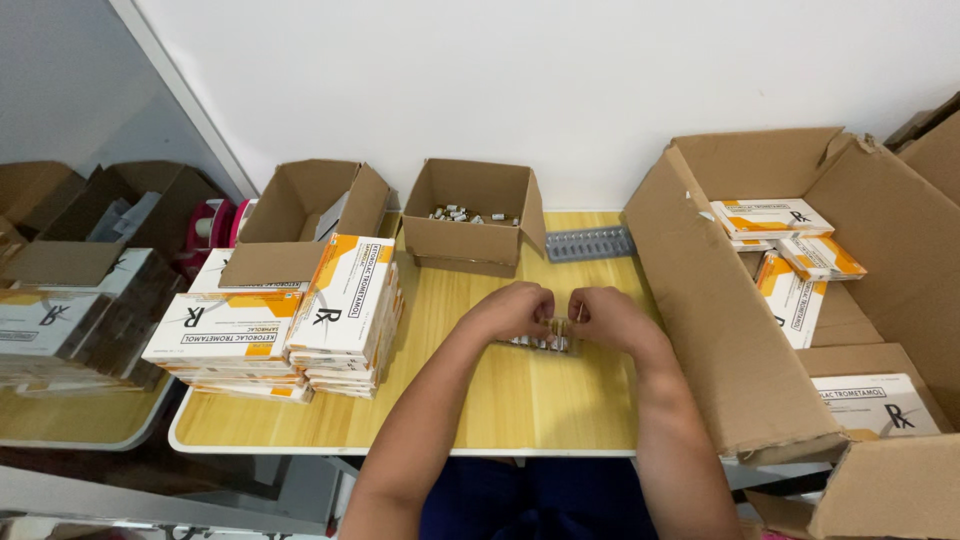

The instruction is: The person packs small vials into blister packs and places them into labeled boxes. They repeatedly open boxes, insert blister strips, and close the boxes, stacking them on the table.

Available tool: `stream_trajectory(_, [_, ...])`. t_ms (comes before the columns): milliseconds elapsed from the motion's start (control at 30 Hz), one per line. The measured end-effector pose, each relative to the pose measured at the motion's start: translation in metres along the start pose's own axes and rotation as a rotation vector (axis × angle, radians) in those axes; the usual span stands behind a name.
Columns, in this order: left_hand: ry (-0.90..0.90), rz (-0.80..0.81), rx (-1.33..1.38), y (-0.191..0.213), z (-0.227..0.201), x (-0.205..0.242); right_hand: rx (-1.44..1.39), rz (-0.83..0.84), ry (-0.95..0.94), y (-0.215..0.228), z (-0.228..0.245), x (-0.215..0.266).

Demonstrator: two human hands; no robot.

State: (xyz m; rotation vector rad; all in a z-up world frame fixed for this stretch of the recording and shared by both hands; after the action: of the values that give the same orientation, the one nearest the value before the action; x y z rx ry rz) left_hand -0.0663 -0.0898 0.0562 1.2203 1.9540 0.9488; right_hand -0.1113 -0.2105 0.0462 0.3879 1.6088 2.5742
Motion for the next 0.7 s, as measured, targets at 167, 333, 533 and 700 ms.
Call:
stream_trajectory(167, [0.014, 0.014, 0.026, -0.005, 0.005, -0.001, -0.011, -0.009, 0.042, -0.006, -0.006, -0.004])
stream_trajectory(333, [0.015, 0.015, 0.03, -0.01, 0.01, 0.0, -0.014, 0.032, 0.126, -0.021, -0.01, -0.008])
stream_trajectory(533, [-0.013, 0.024, 0.031, -0.017, 0.02, -0.009, -0.069, 0.057, 0.116, -0.03, -0.014, -0.015])
stream_trajectory(700, [-0.019, 0.026, -0.017, -0.007, 0.001, -0.002, 0.071, 0.053, -0.028, -0.024, -0.025, -0.013])
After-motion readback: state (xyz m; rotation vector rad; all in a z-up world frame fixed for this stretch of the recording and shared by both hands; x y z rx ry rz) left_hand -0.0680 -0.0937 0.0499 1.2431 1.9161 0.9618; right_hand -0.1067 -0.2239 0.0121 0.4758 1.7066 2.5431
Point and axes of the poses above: each hand's wrist, its own x-axis away from the middle knuckle, its own y-axis out of the back of the hand, z = x × y, the point moved 9 cm from there along -x, towards the middle knuckle, and after that the axes turned 10 degrees about -y, right-handed, at the moved point
